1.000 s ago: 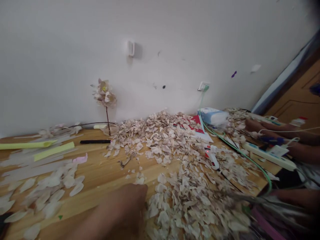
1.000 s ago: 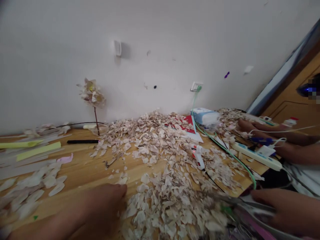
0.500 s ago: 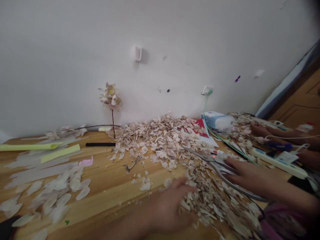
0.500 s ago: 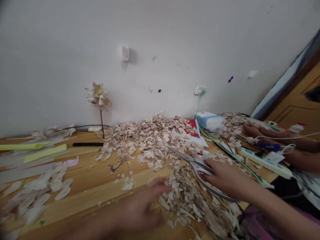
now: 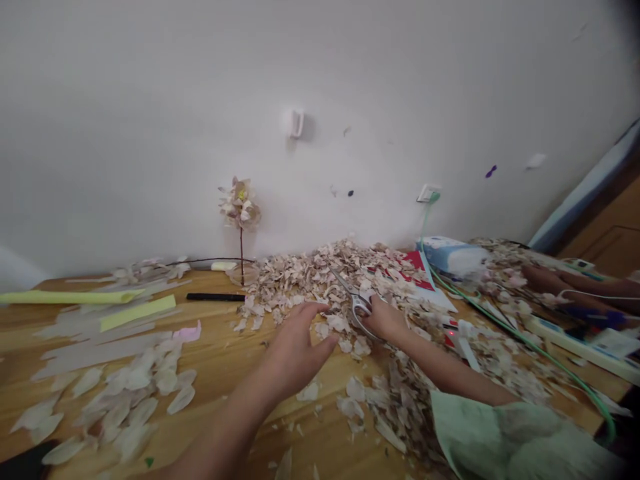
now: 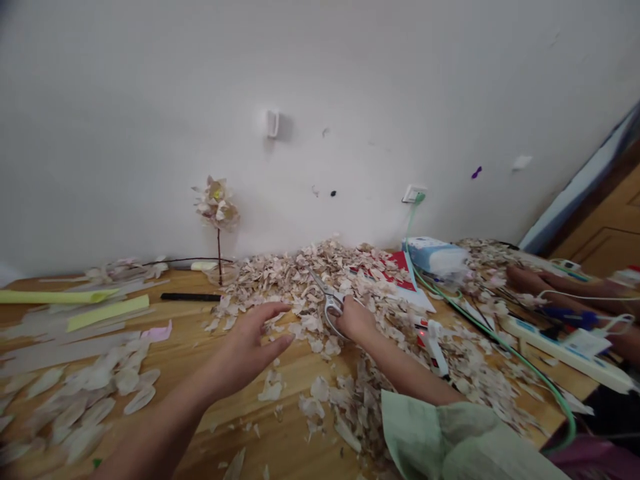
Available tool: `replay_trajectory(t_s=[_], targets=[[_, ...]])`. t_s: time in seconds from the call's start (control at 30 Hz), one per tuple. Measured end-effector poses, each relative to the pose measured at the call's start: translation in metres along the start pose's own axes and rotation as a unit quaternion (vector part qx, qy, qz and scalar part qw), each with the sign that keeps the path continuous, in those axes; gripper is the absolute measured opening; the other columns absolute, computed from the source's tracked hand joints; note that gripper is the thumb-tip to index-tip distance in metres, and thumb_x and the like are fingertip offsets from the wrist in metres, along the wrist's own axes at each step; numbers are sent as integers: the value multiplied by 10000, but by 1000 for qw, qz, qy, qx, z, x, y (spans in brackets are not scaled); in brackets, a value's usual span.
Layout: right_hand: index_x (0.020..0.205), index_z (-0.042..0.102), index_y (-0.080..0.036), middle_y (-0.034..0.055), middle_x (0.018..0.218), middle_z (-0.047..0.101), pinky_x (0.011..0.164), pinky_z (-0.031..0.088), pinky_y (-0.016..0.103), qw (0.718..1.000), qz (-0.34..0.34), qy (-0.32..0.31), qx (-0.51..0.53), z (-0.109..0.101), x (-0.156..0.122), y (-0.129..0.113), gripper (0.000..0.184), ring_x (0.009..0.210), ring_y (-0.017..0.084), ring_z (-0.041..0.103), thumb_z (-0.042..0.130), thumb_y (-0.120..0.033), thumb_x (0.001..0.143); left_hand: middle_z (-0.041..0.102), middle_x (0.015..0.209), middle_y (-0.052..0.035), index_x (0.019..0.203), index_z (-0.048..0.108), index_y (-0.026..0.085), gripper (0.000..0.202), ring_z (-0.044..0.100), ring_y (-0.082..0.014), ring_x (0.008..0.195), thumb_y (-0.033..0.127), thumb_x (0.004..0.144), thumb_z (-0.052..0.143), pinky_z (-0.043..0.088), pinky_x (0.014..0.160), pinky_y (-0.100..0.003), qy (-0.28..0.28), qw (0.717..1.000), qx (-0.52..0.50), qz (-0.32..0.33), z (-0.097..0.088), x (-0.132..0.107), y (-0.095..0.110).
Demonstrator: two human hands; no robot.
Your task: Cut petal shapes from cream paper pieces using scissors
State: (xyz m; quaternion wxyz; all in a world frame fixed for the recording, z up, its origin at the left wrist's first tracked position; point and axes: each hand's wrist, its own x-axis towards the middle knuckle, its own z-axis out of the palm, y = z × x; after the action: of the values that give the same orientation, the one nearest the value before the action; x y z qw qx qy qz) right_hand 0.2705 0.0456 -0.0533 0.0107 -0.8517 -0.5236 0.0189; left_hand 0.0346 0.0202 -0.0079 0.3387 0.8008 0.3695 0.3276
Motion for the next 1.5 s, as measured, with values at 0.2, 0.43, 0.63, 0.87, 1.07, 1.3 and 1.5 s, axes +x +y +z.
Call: replay_trajectory(t_s=[0.2, 0.43, 0.63, 0.87, 1.07, 1.3, 1.5], targets=[[973, 571, -151, 23, 930, 613, 704, 493, 345, 997, -34, 15, 65, -26, -20, 14, 197, 790, 156, 599, 539, -310, 862, 578, 1142, -96, 1041, 569, 194, 320, 509, -251, 1087, 282, 733, 577, 378, 941, -413, -7, 996, -73, -47, 9, 6, -10], [715, 464, -221, -36, 656, 562, 547, 357, 242, 966, -132, 52, 214, -56, -92, -4, 164, 612, 148, 514, 627, -215, 690, 640, 1003, -130, 1011, 556, 115, 360, 611, -205, 904, 346, 738, 596, 496, 773, -344, -98, 951, -274, -105, 32, 9, -7], [757, 448, -245, -26, 676, 610, 534, 420, 249, 903, -126, 38, 409, -44, -118, -16, 207, 628, 181, 584, 603, -333, 653, 656, 883, -44, 895, 585, 156, 264, 615, -173, 814, 241, 654, 650, 502, 730, -342, -117, 891, -401, -178, 18, -11, 12], [794, 504, -232, 12, 712, 673, 585, 505, 323, 812, -122, 2, 571, -43, -134, -35, 371, 673, 232, 639, 673, -443, 541, 663, 810, -20, 846, 592, 160, 259, 602, -137, 755, 290, 637, 671, 489, 722, -298, -122, 888, -413, -164, -11, -38, 21], [748, 517, -238, 23, 720, 689, 586, 511, 336, 782, -104, 4, 614, -39, -154, -44, 348, 671, 245, 648, 692, -448, 532, 668, 886, -40, 963, 546, 166, 426, 610, -138, 765, 301, 598, 719, 470, 709, -284, -114, 891, -411, -159, -22, -48, 19], [753, 513, -245, 7, 693, 684, 587, 503, 312, 730, -77, -32, 679, -22, -168, -45, 331, 657, 228, 647, 718, -377, 529, 645, 855, -53, 884, 567, 149, 360, 597, -139, 715, 322, 600, 706, 448, 653, -278, -73, 916, -366, -151, -19, -47, 21], [732, 531, -231, -21, 635, 636, 441, 433, 230, 747, -44, -50, 661, -18, -179, -43, 288, 563, 172, 609, 696, -412, 579, 627, 756, 1, 877, 582, 165, 407, 586, -116, 633, 217, 513, 757, 439, 616, -256, -40, 913, -378, -148, -8, -45, 12]])
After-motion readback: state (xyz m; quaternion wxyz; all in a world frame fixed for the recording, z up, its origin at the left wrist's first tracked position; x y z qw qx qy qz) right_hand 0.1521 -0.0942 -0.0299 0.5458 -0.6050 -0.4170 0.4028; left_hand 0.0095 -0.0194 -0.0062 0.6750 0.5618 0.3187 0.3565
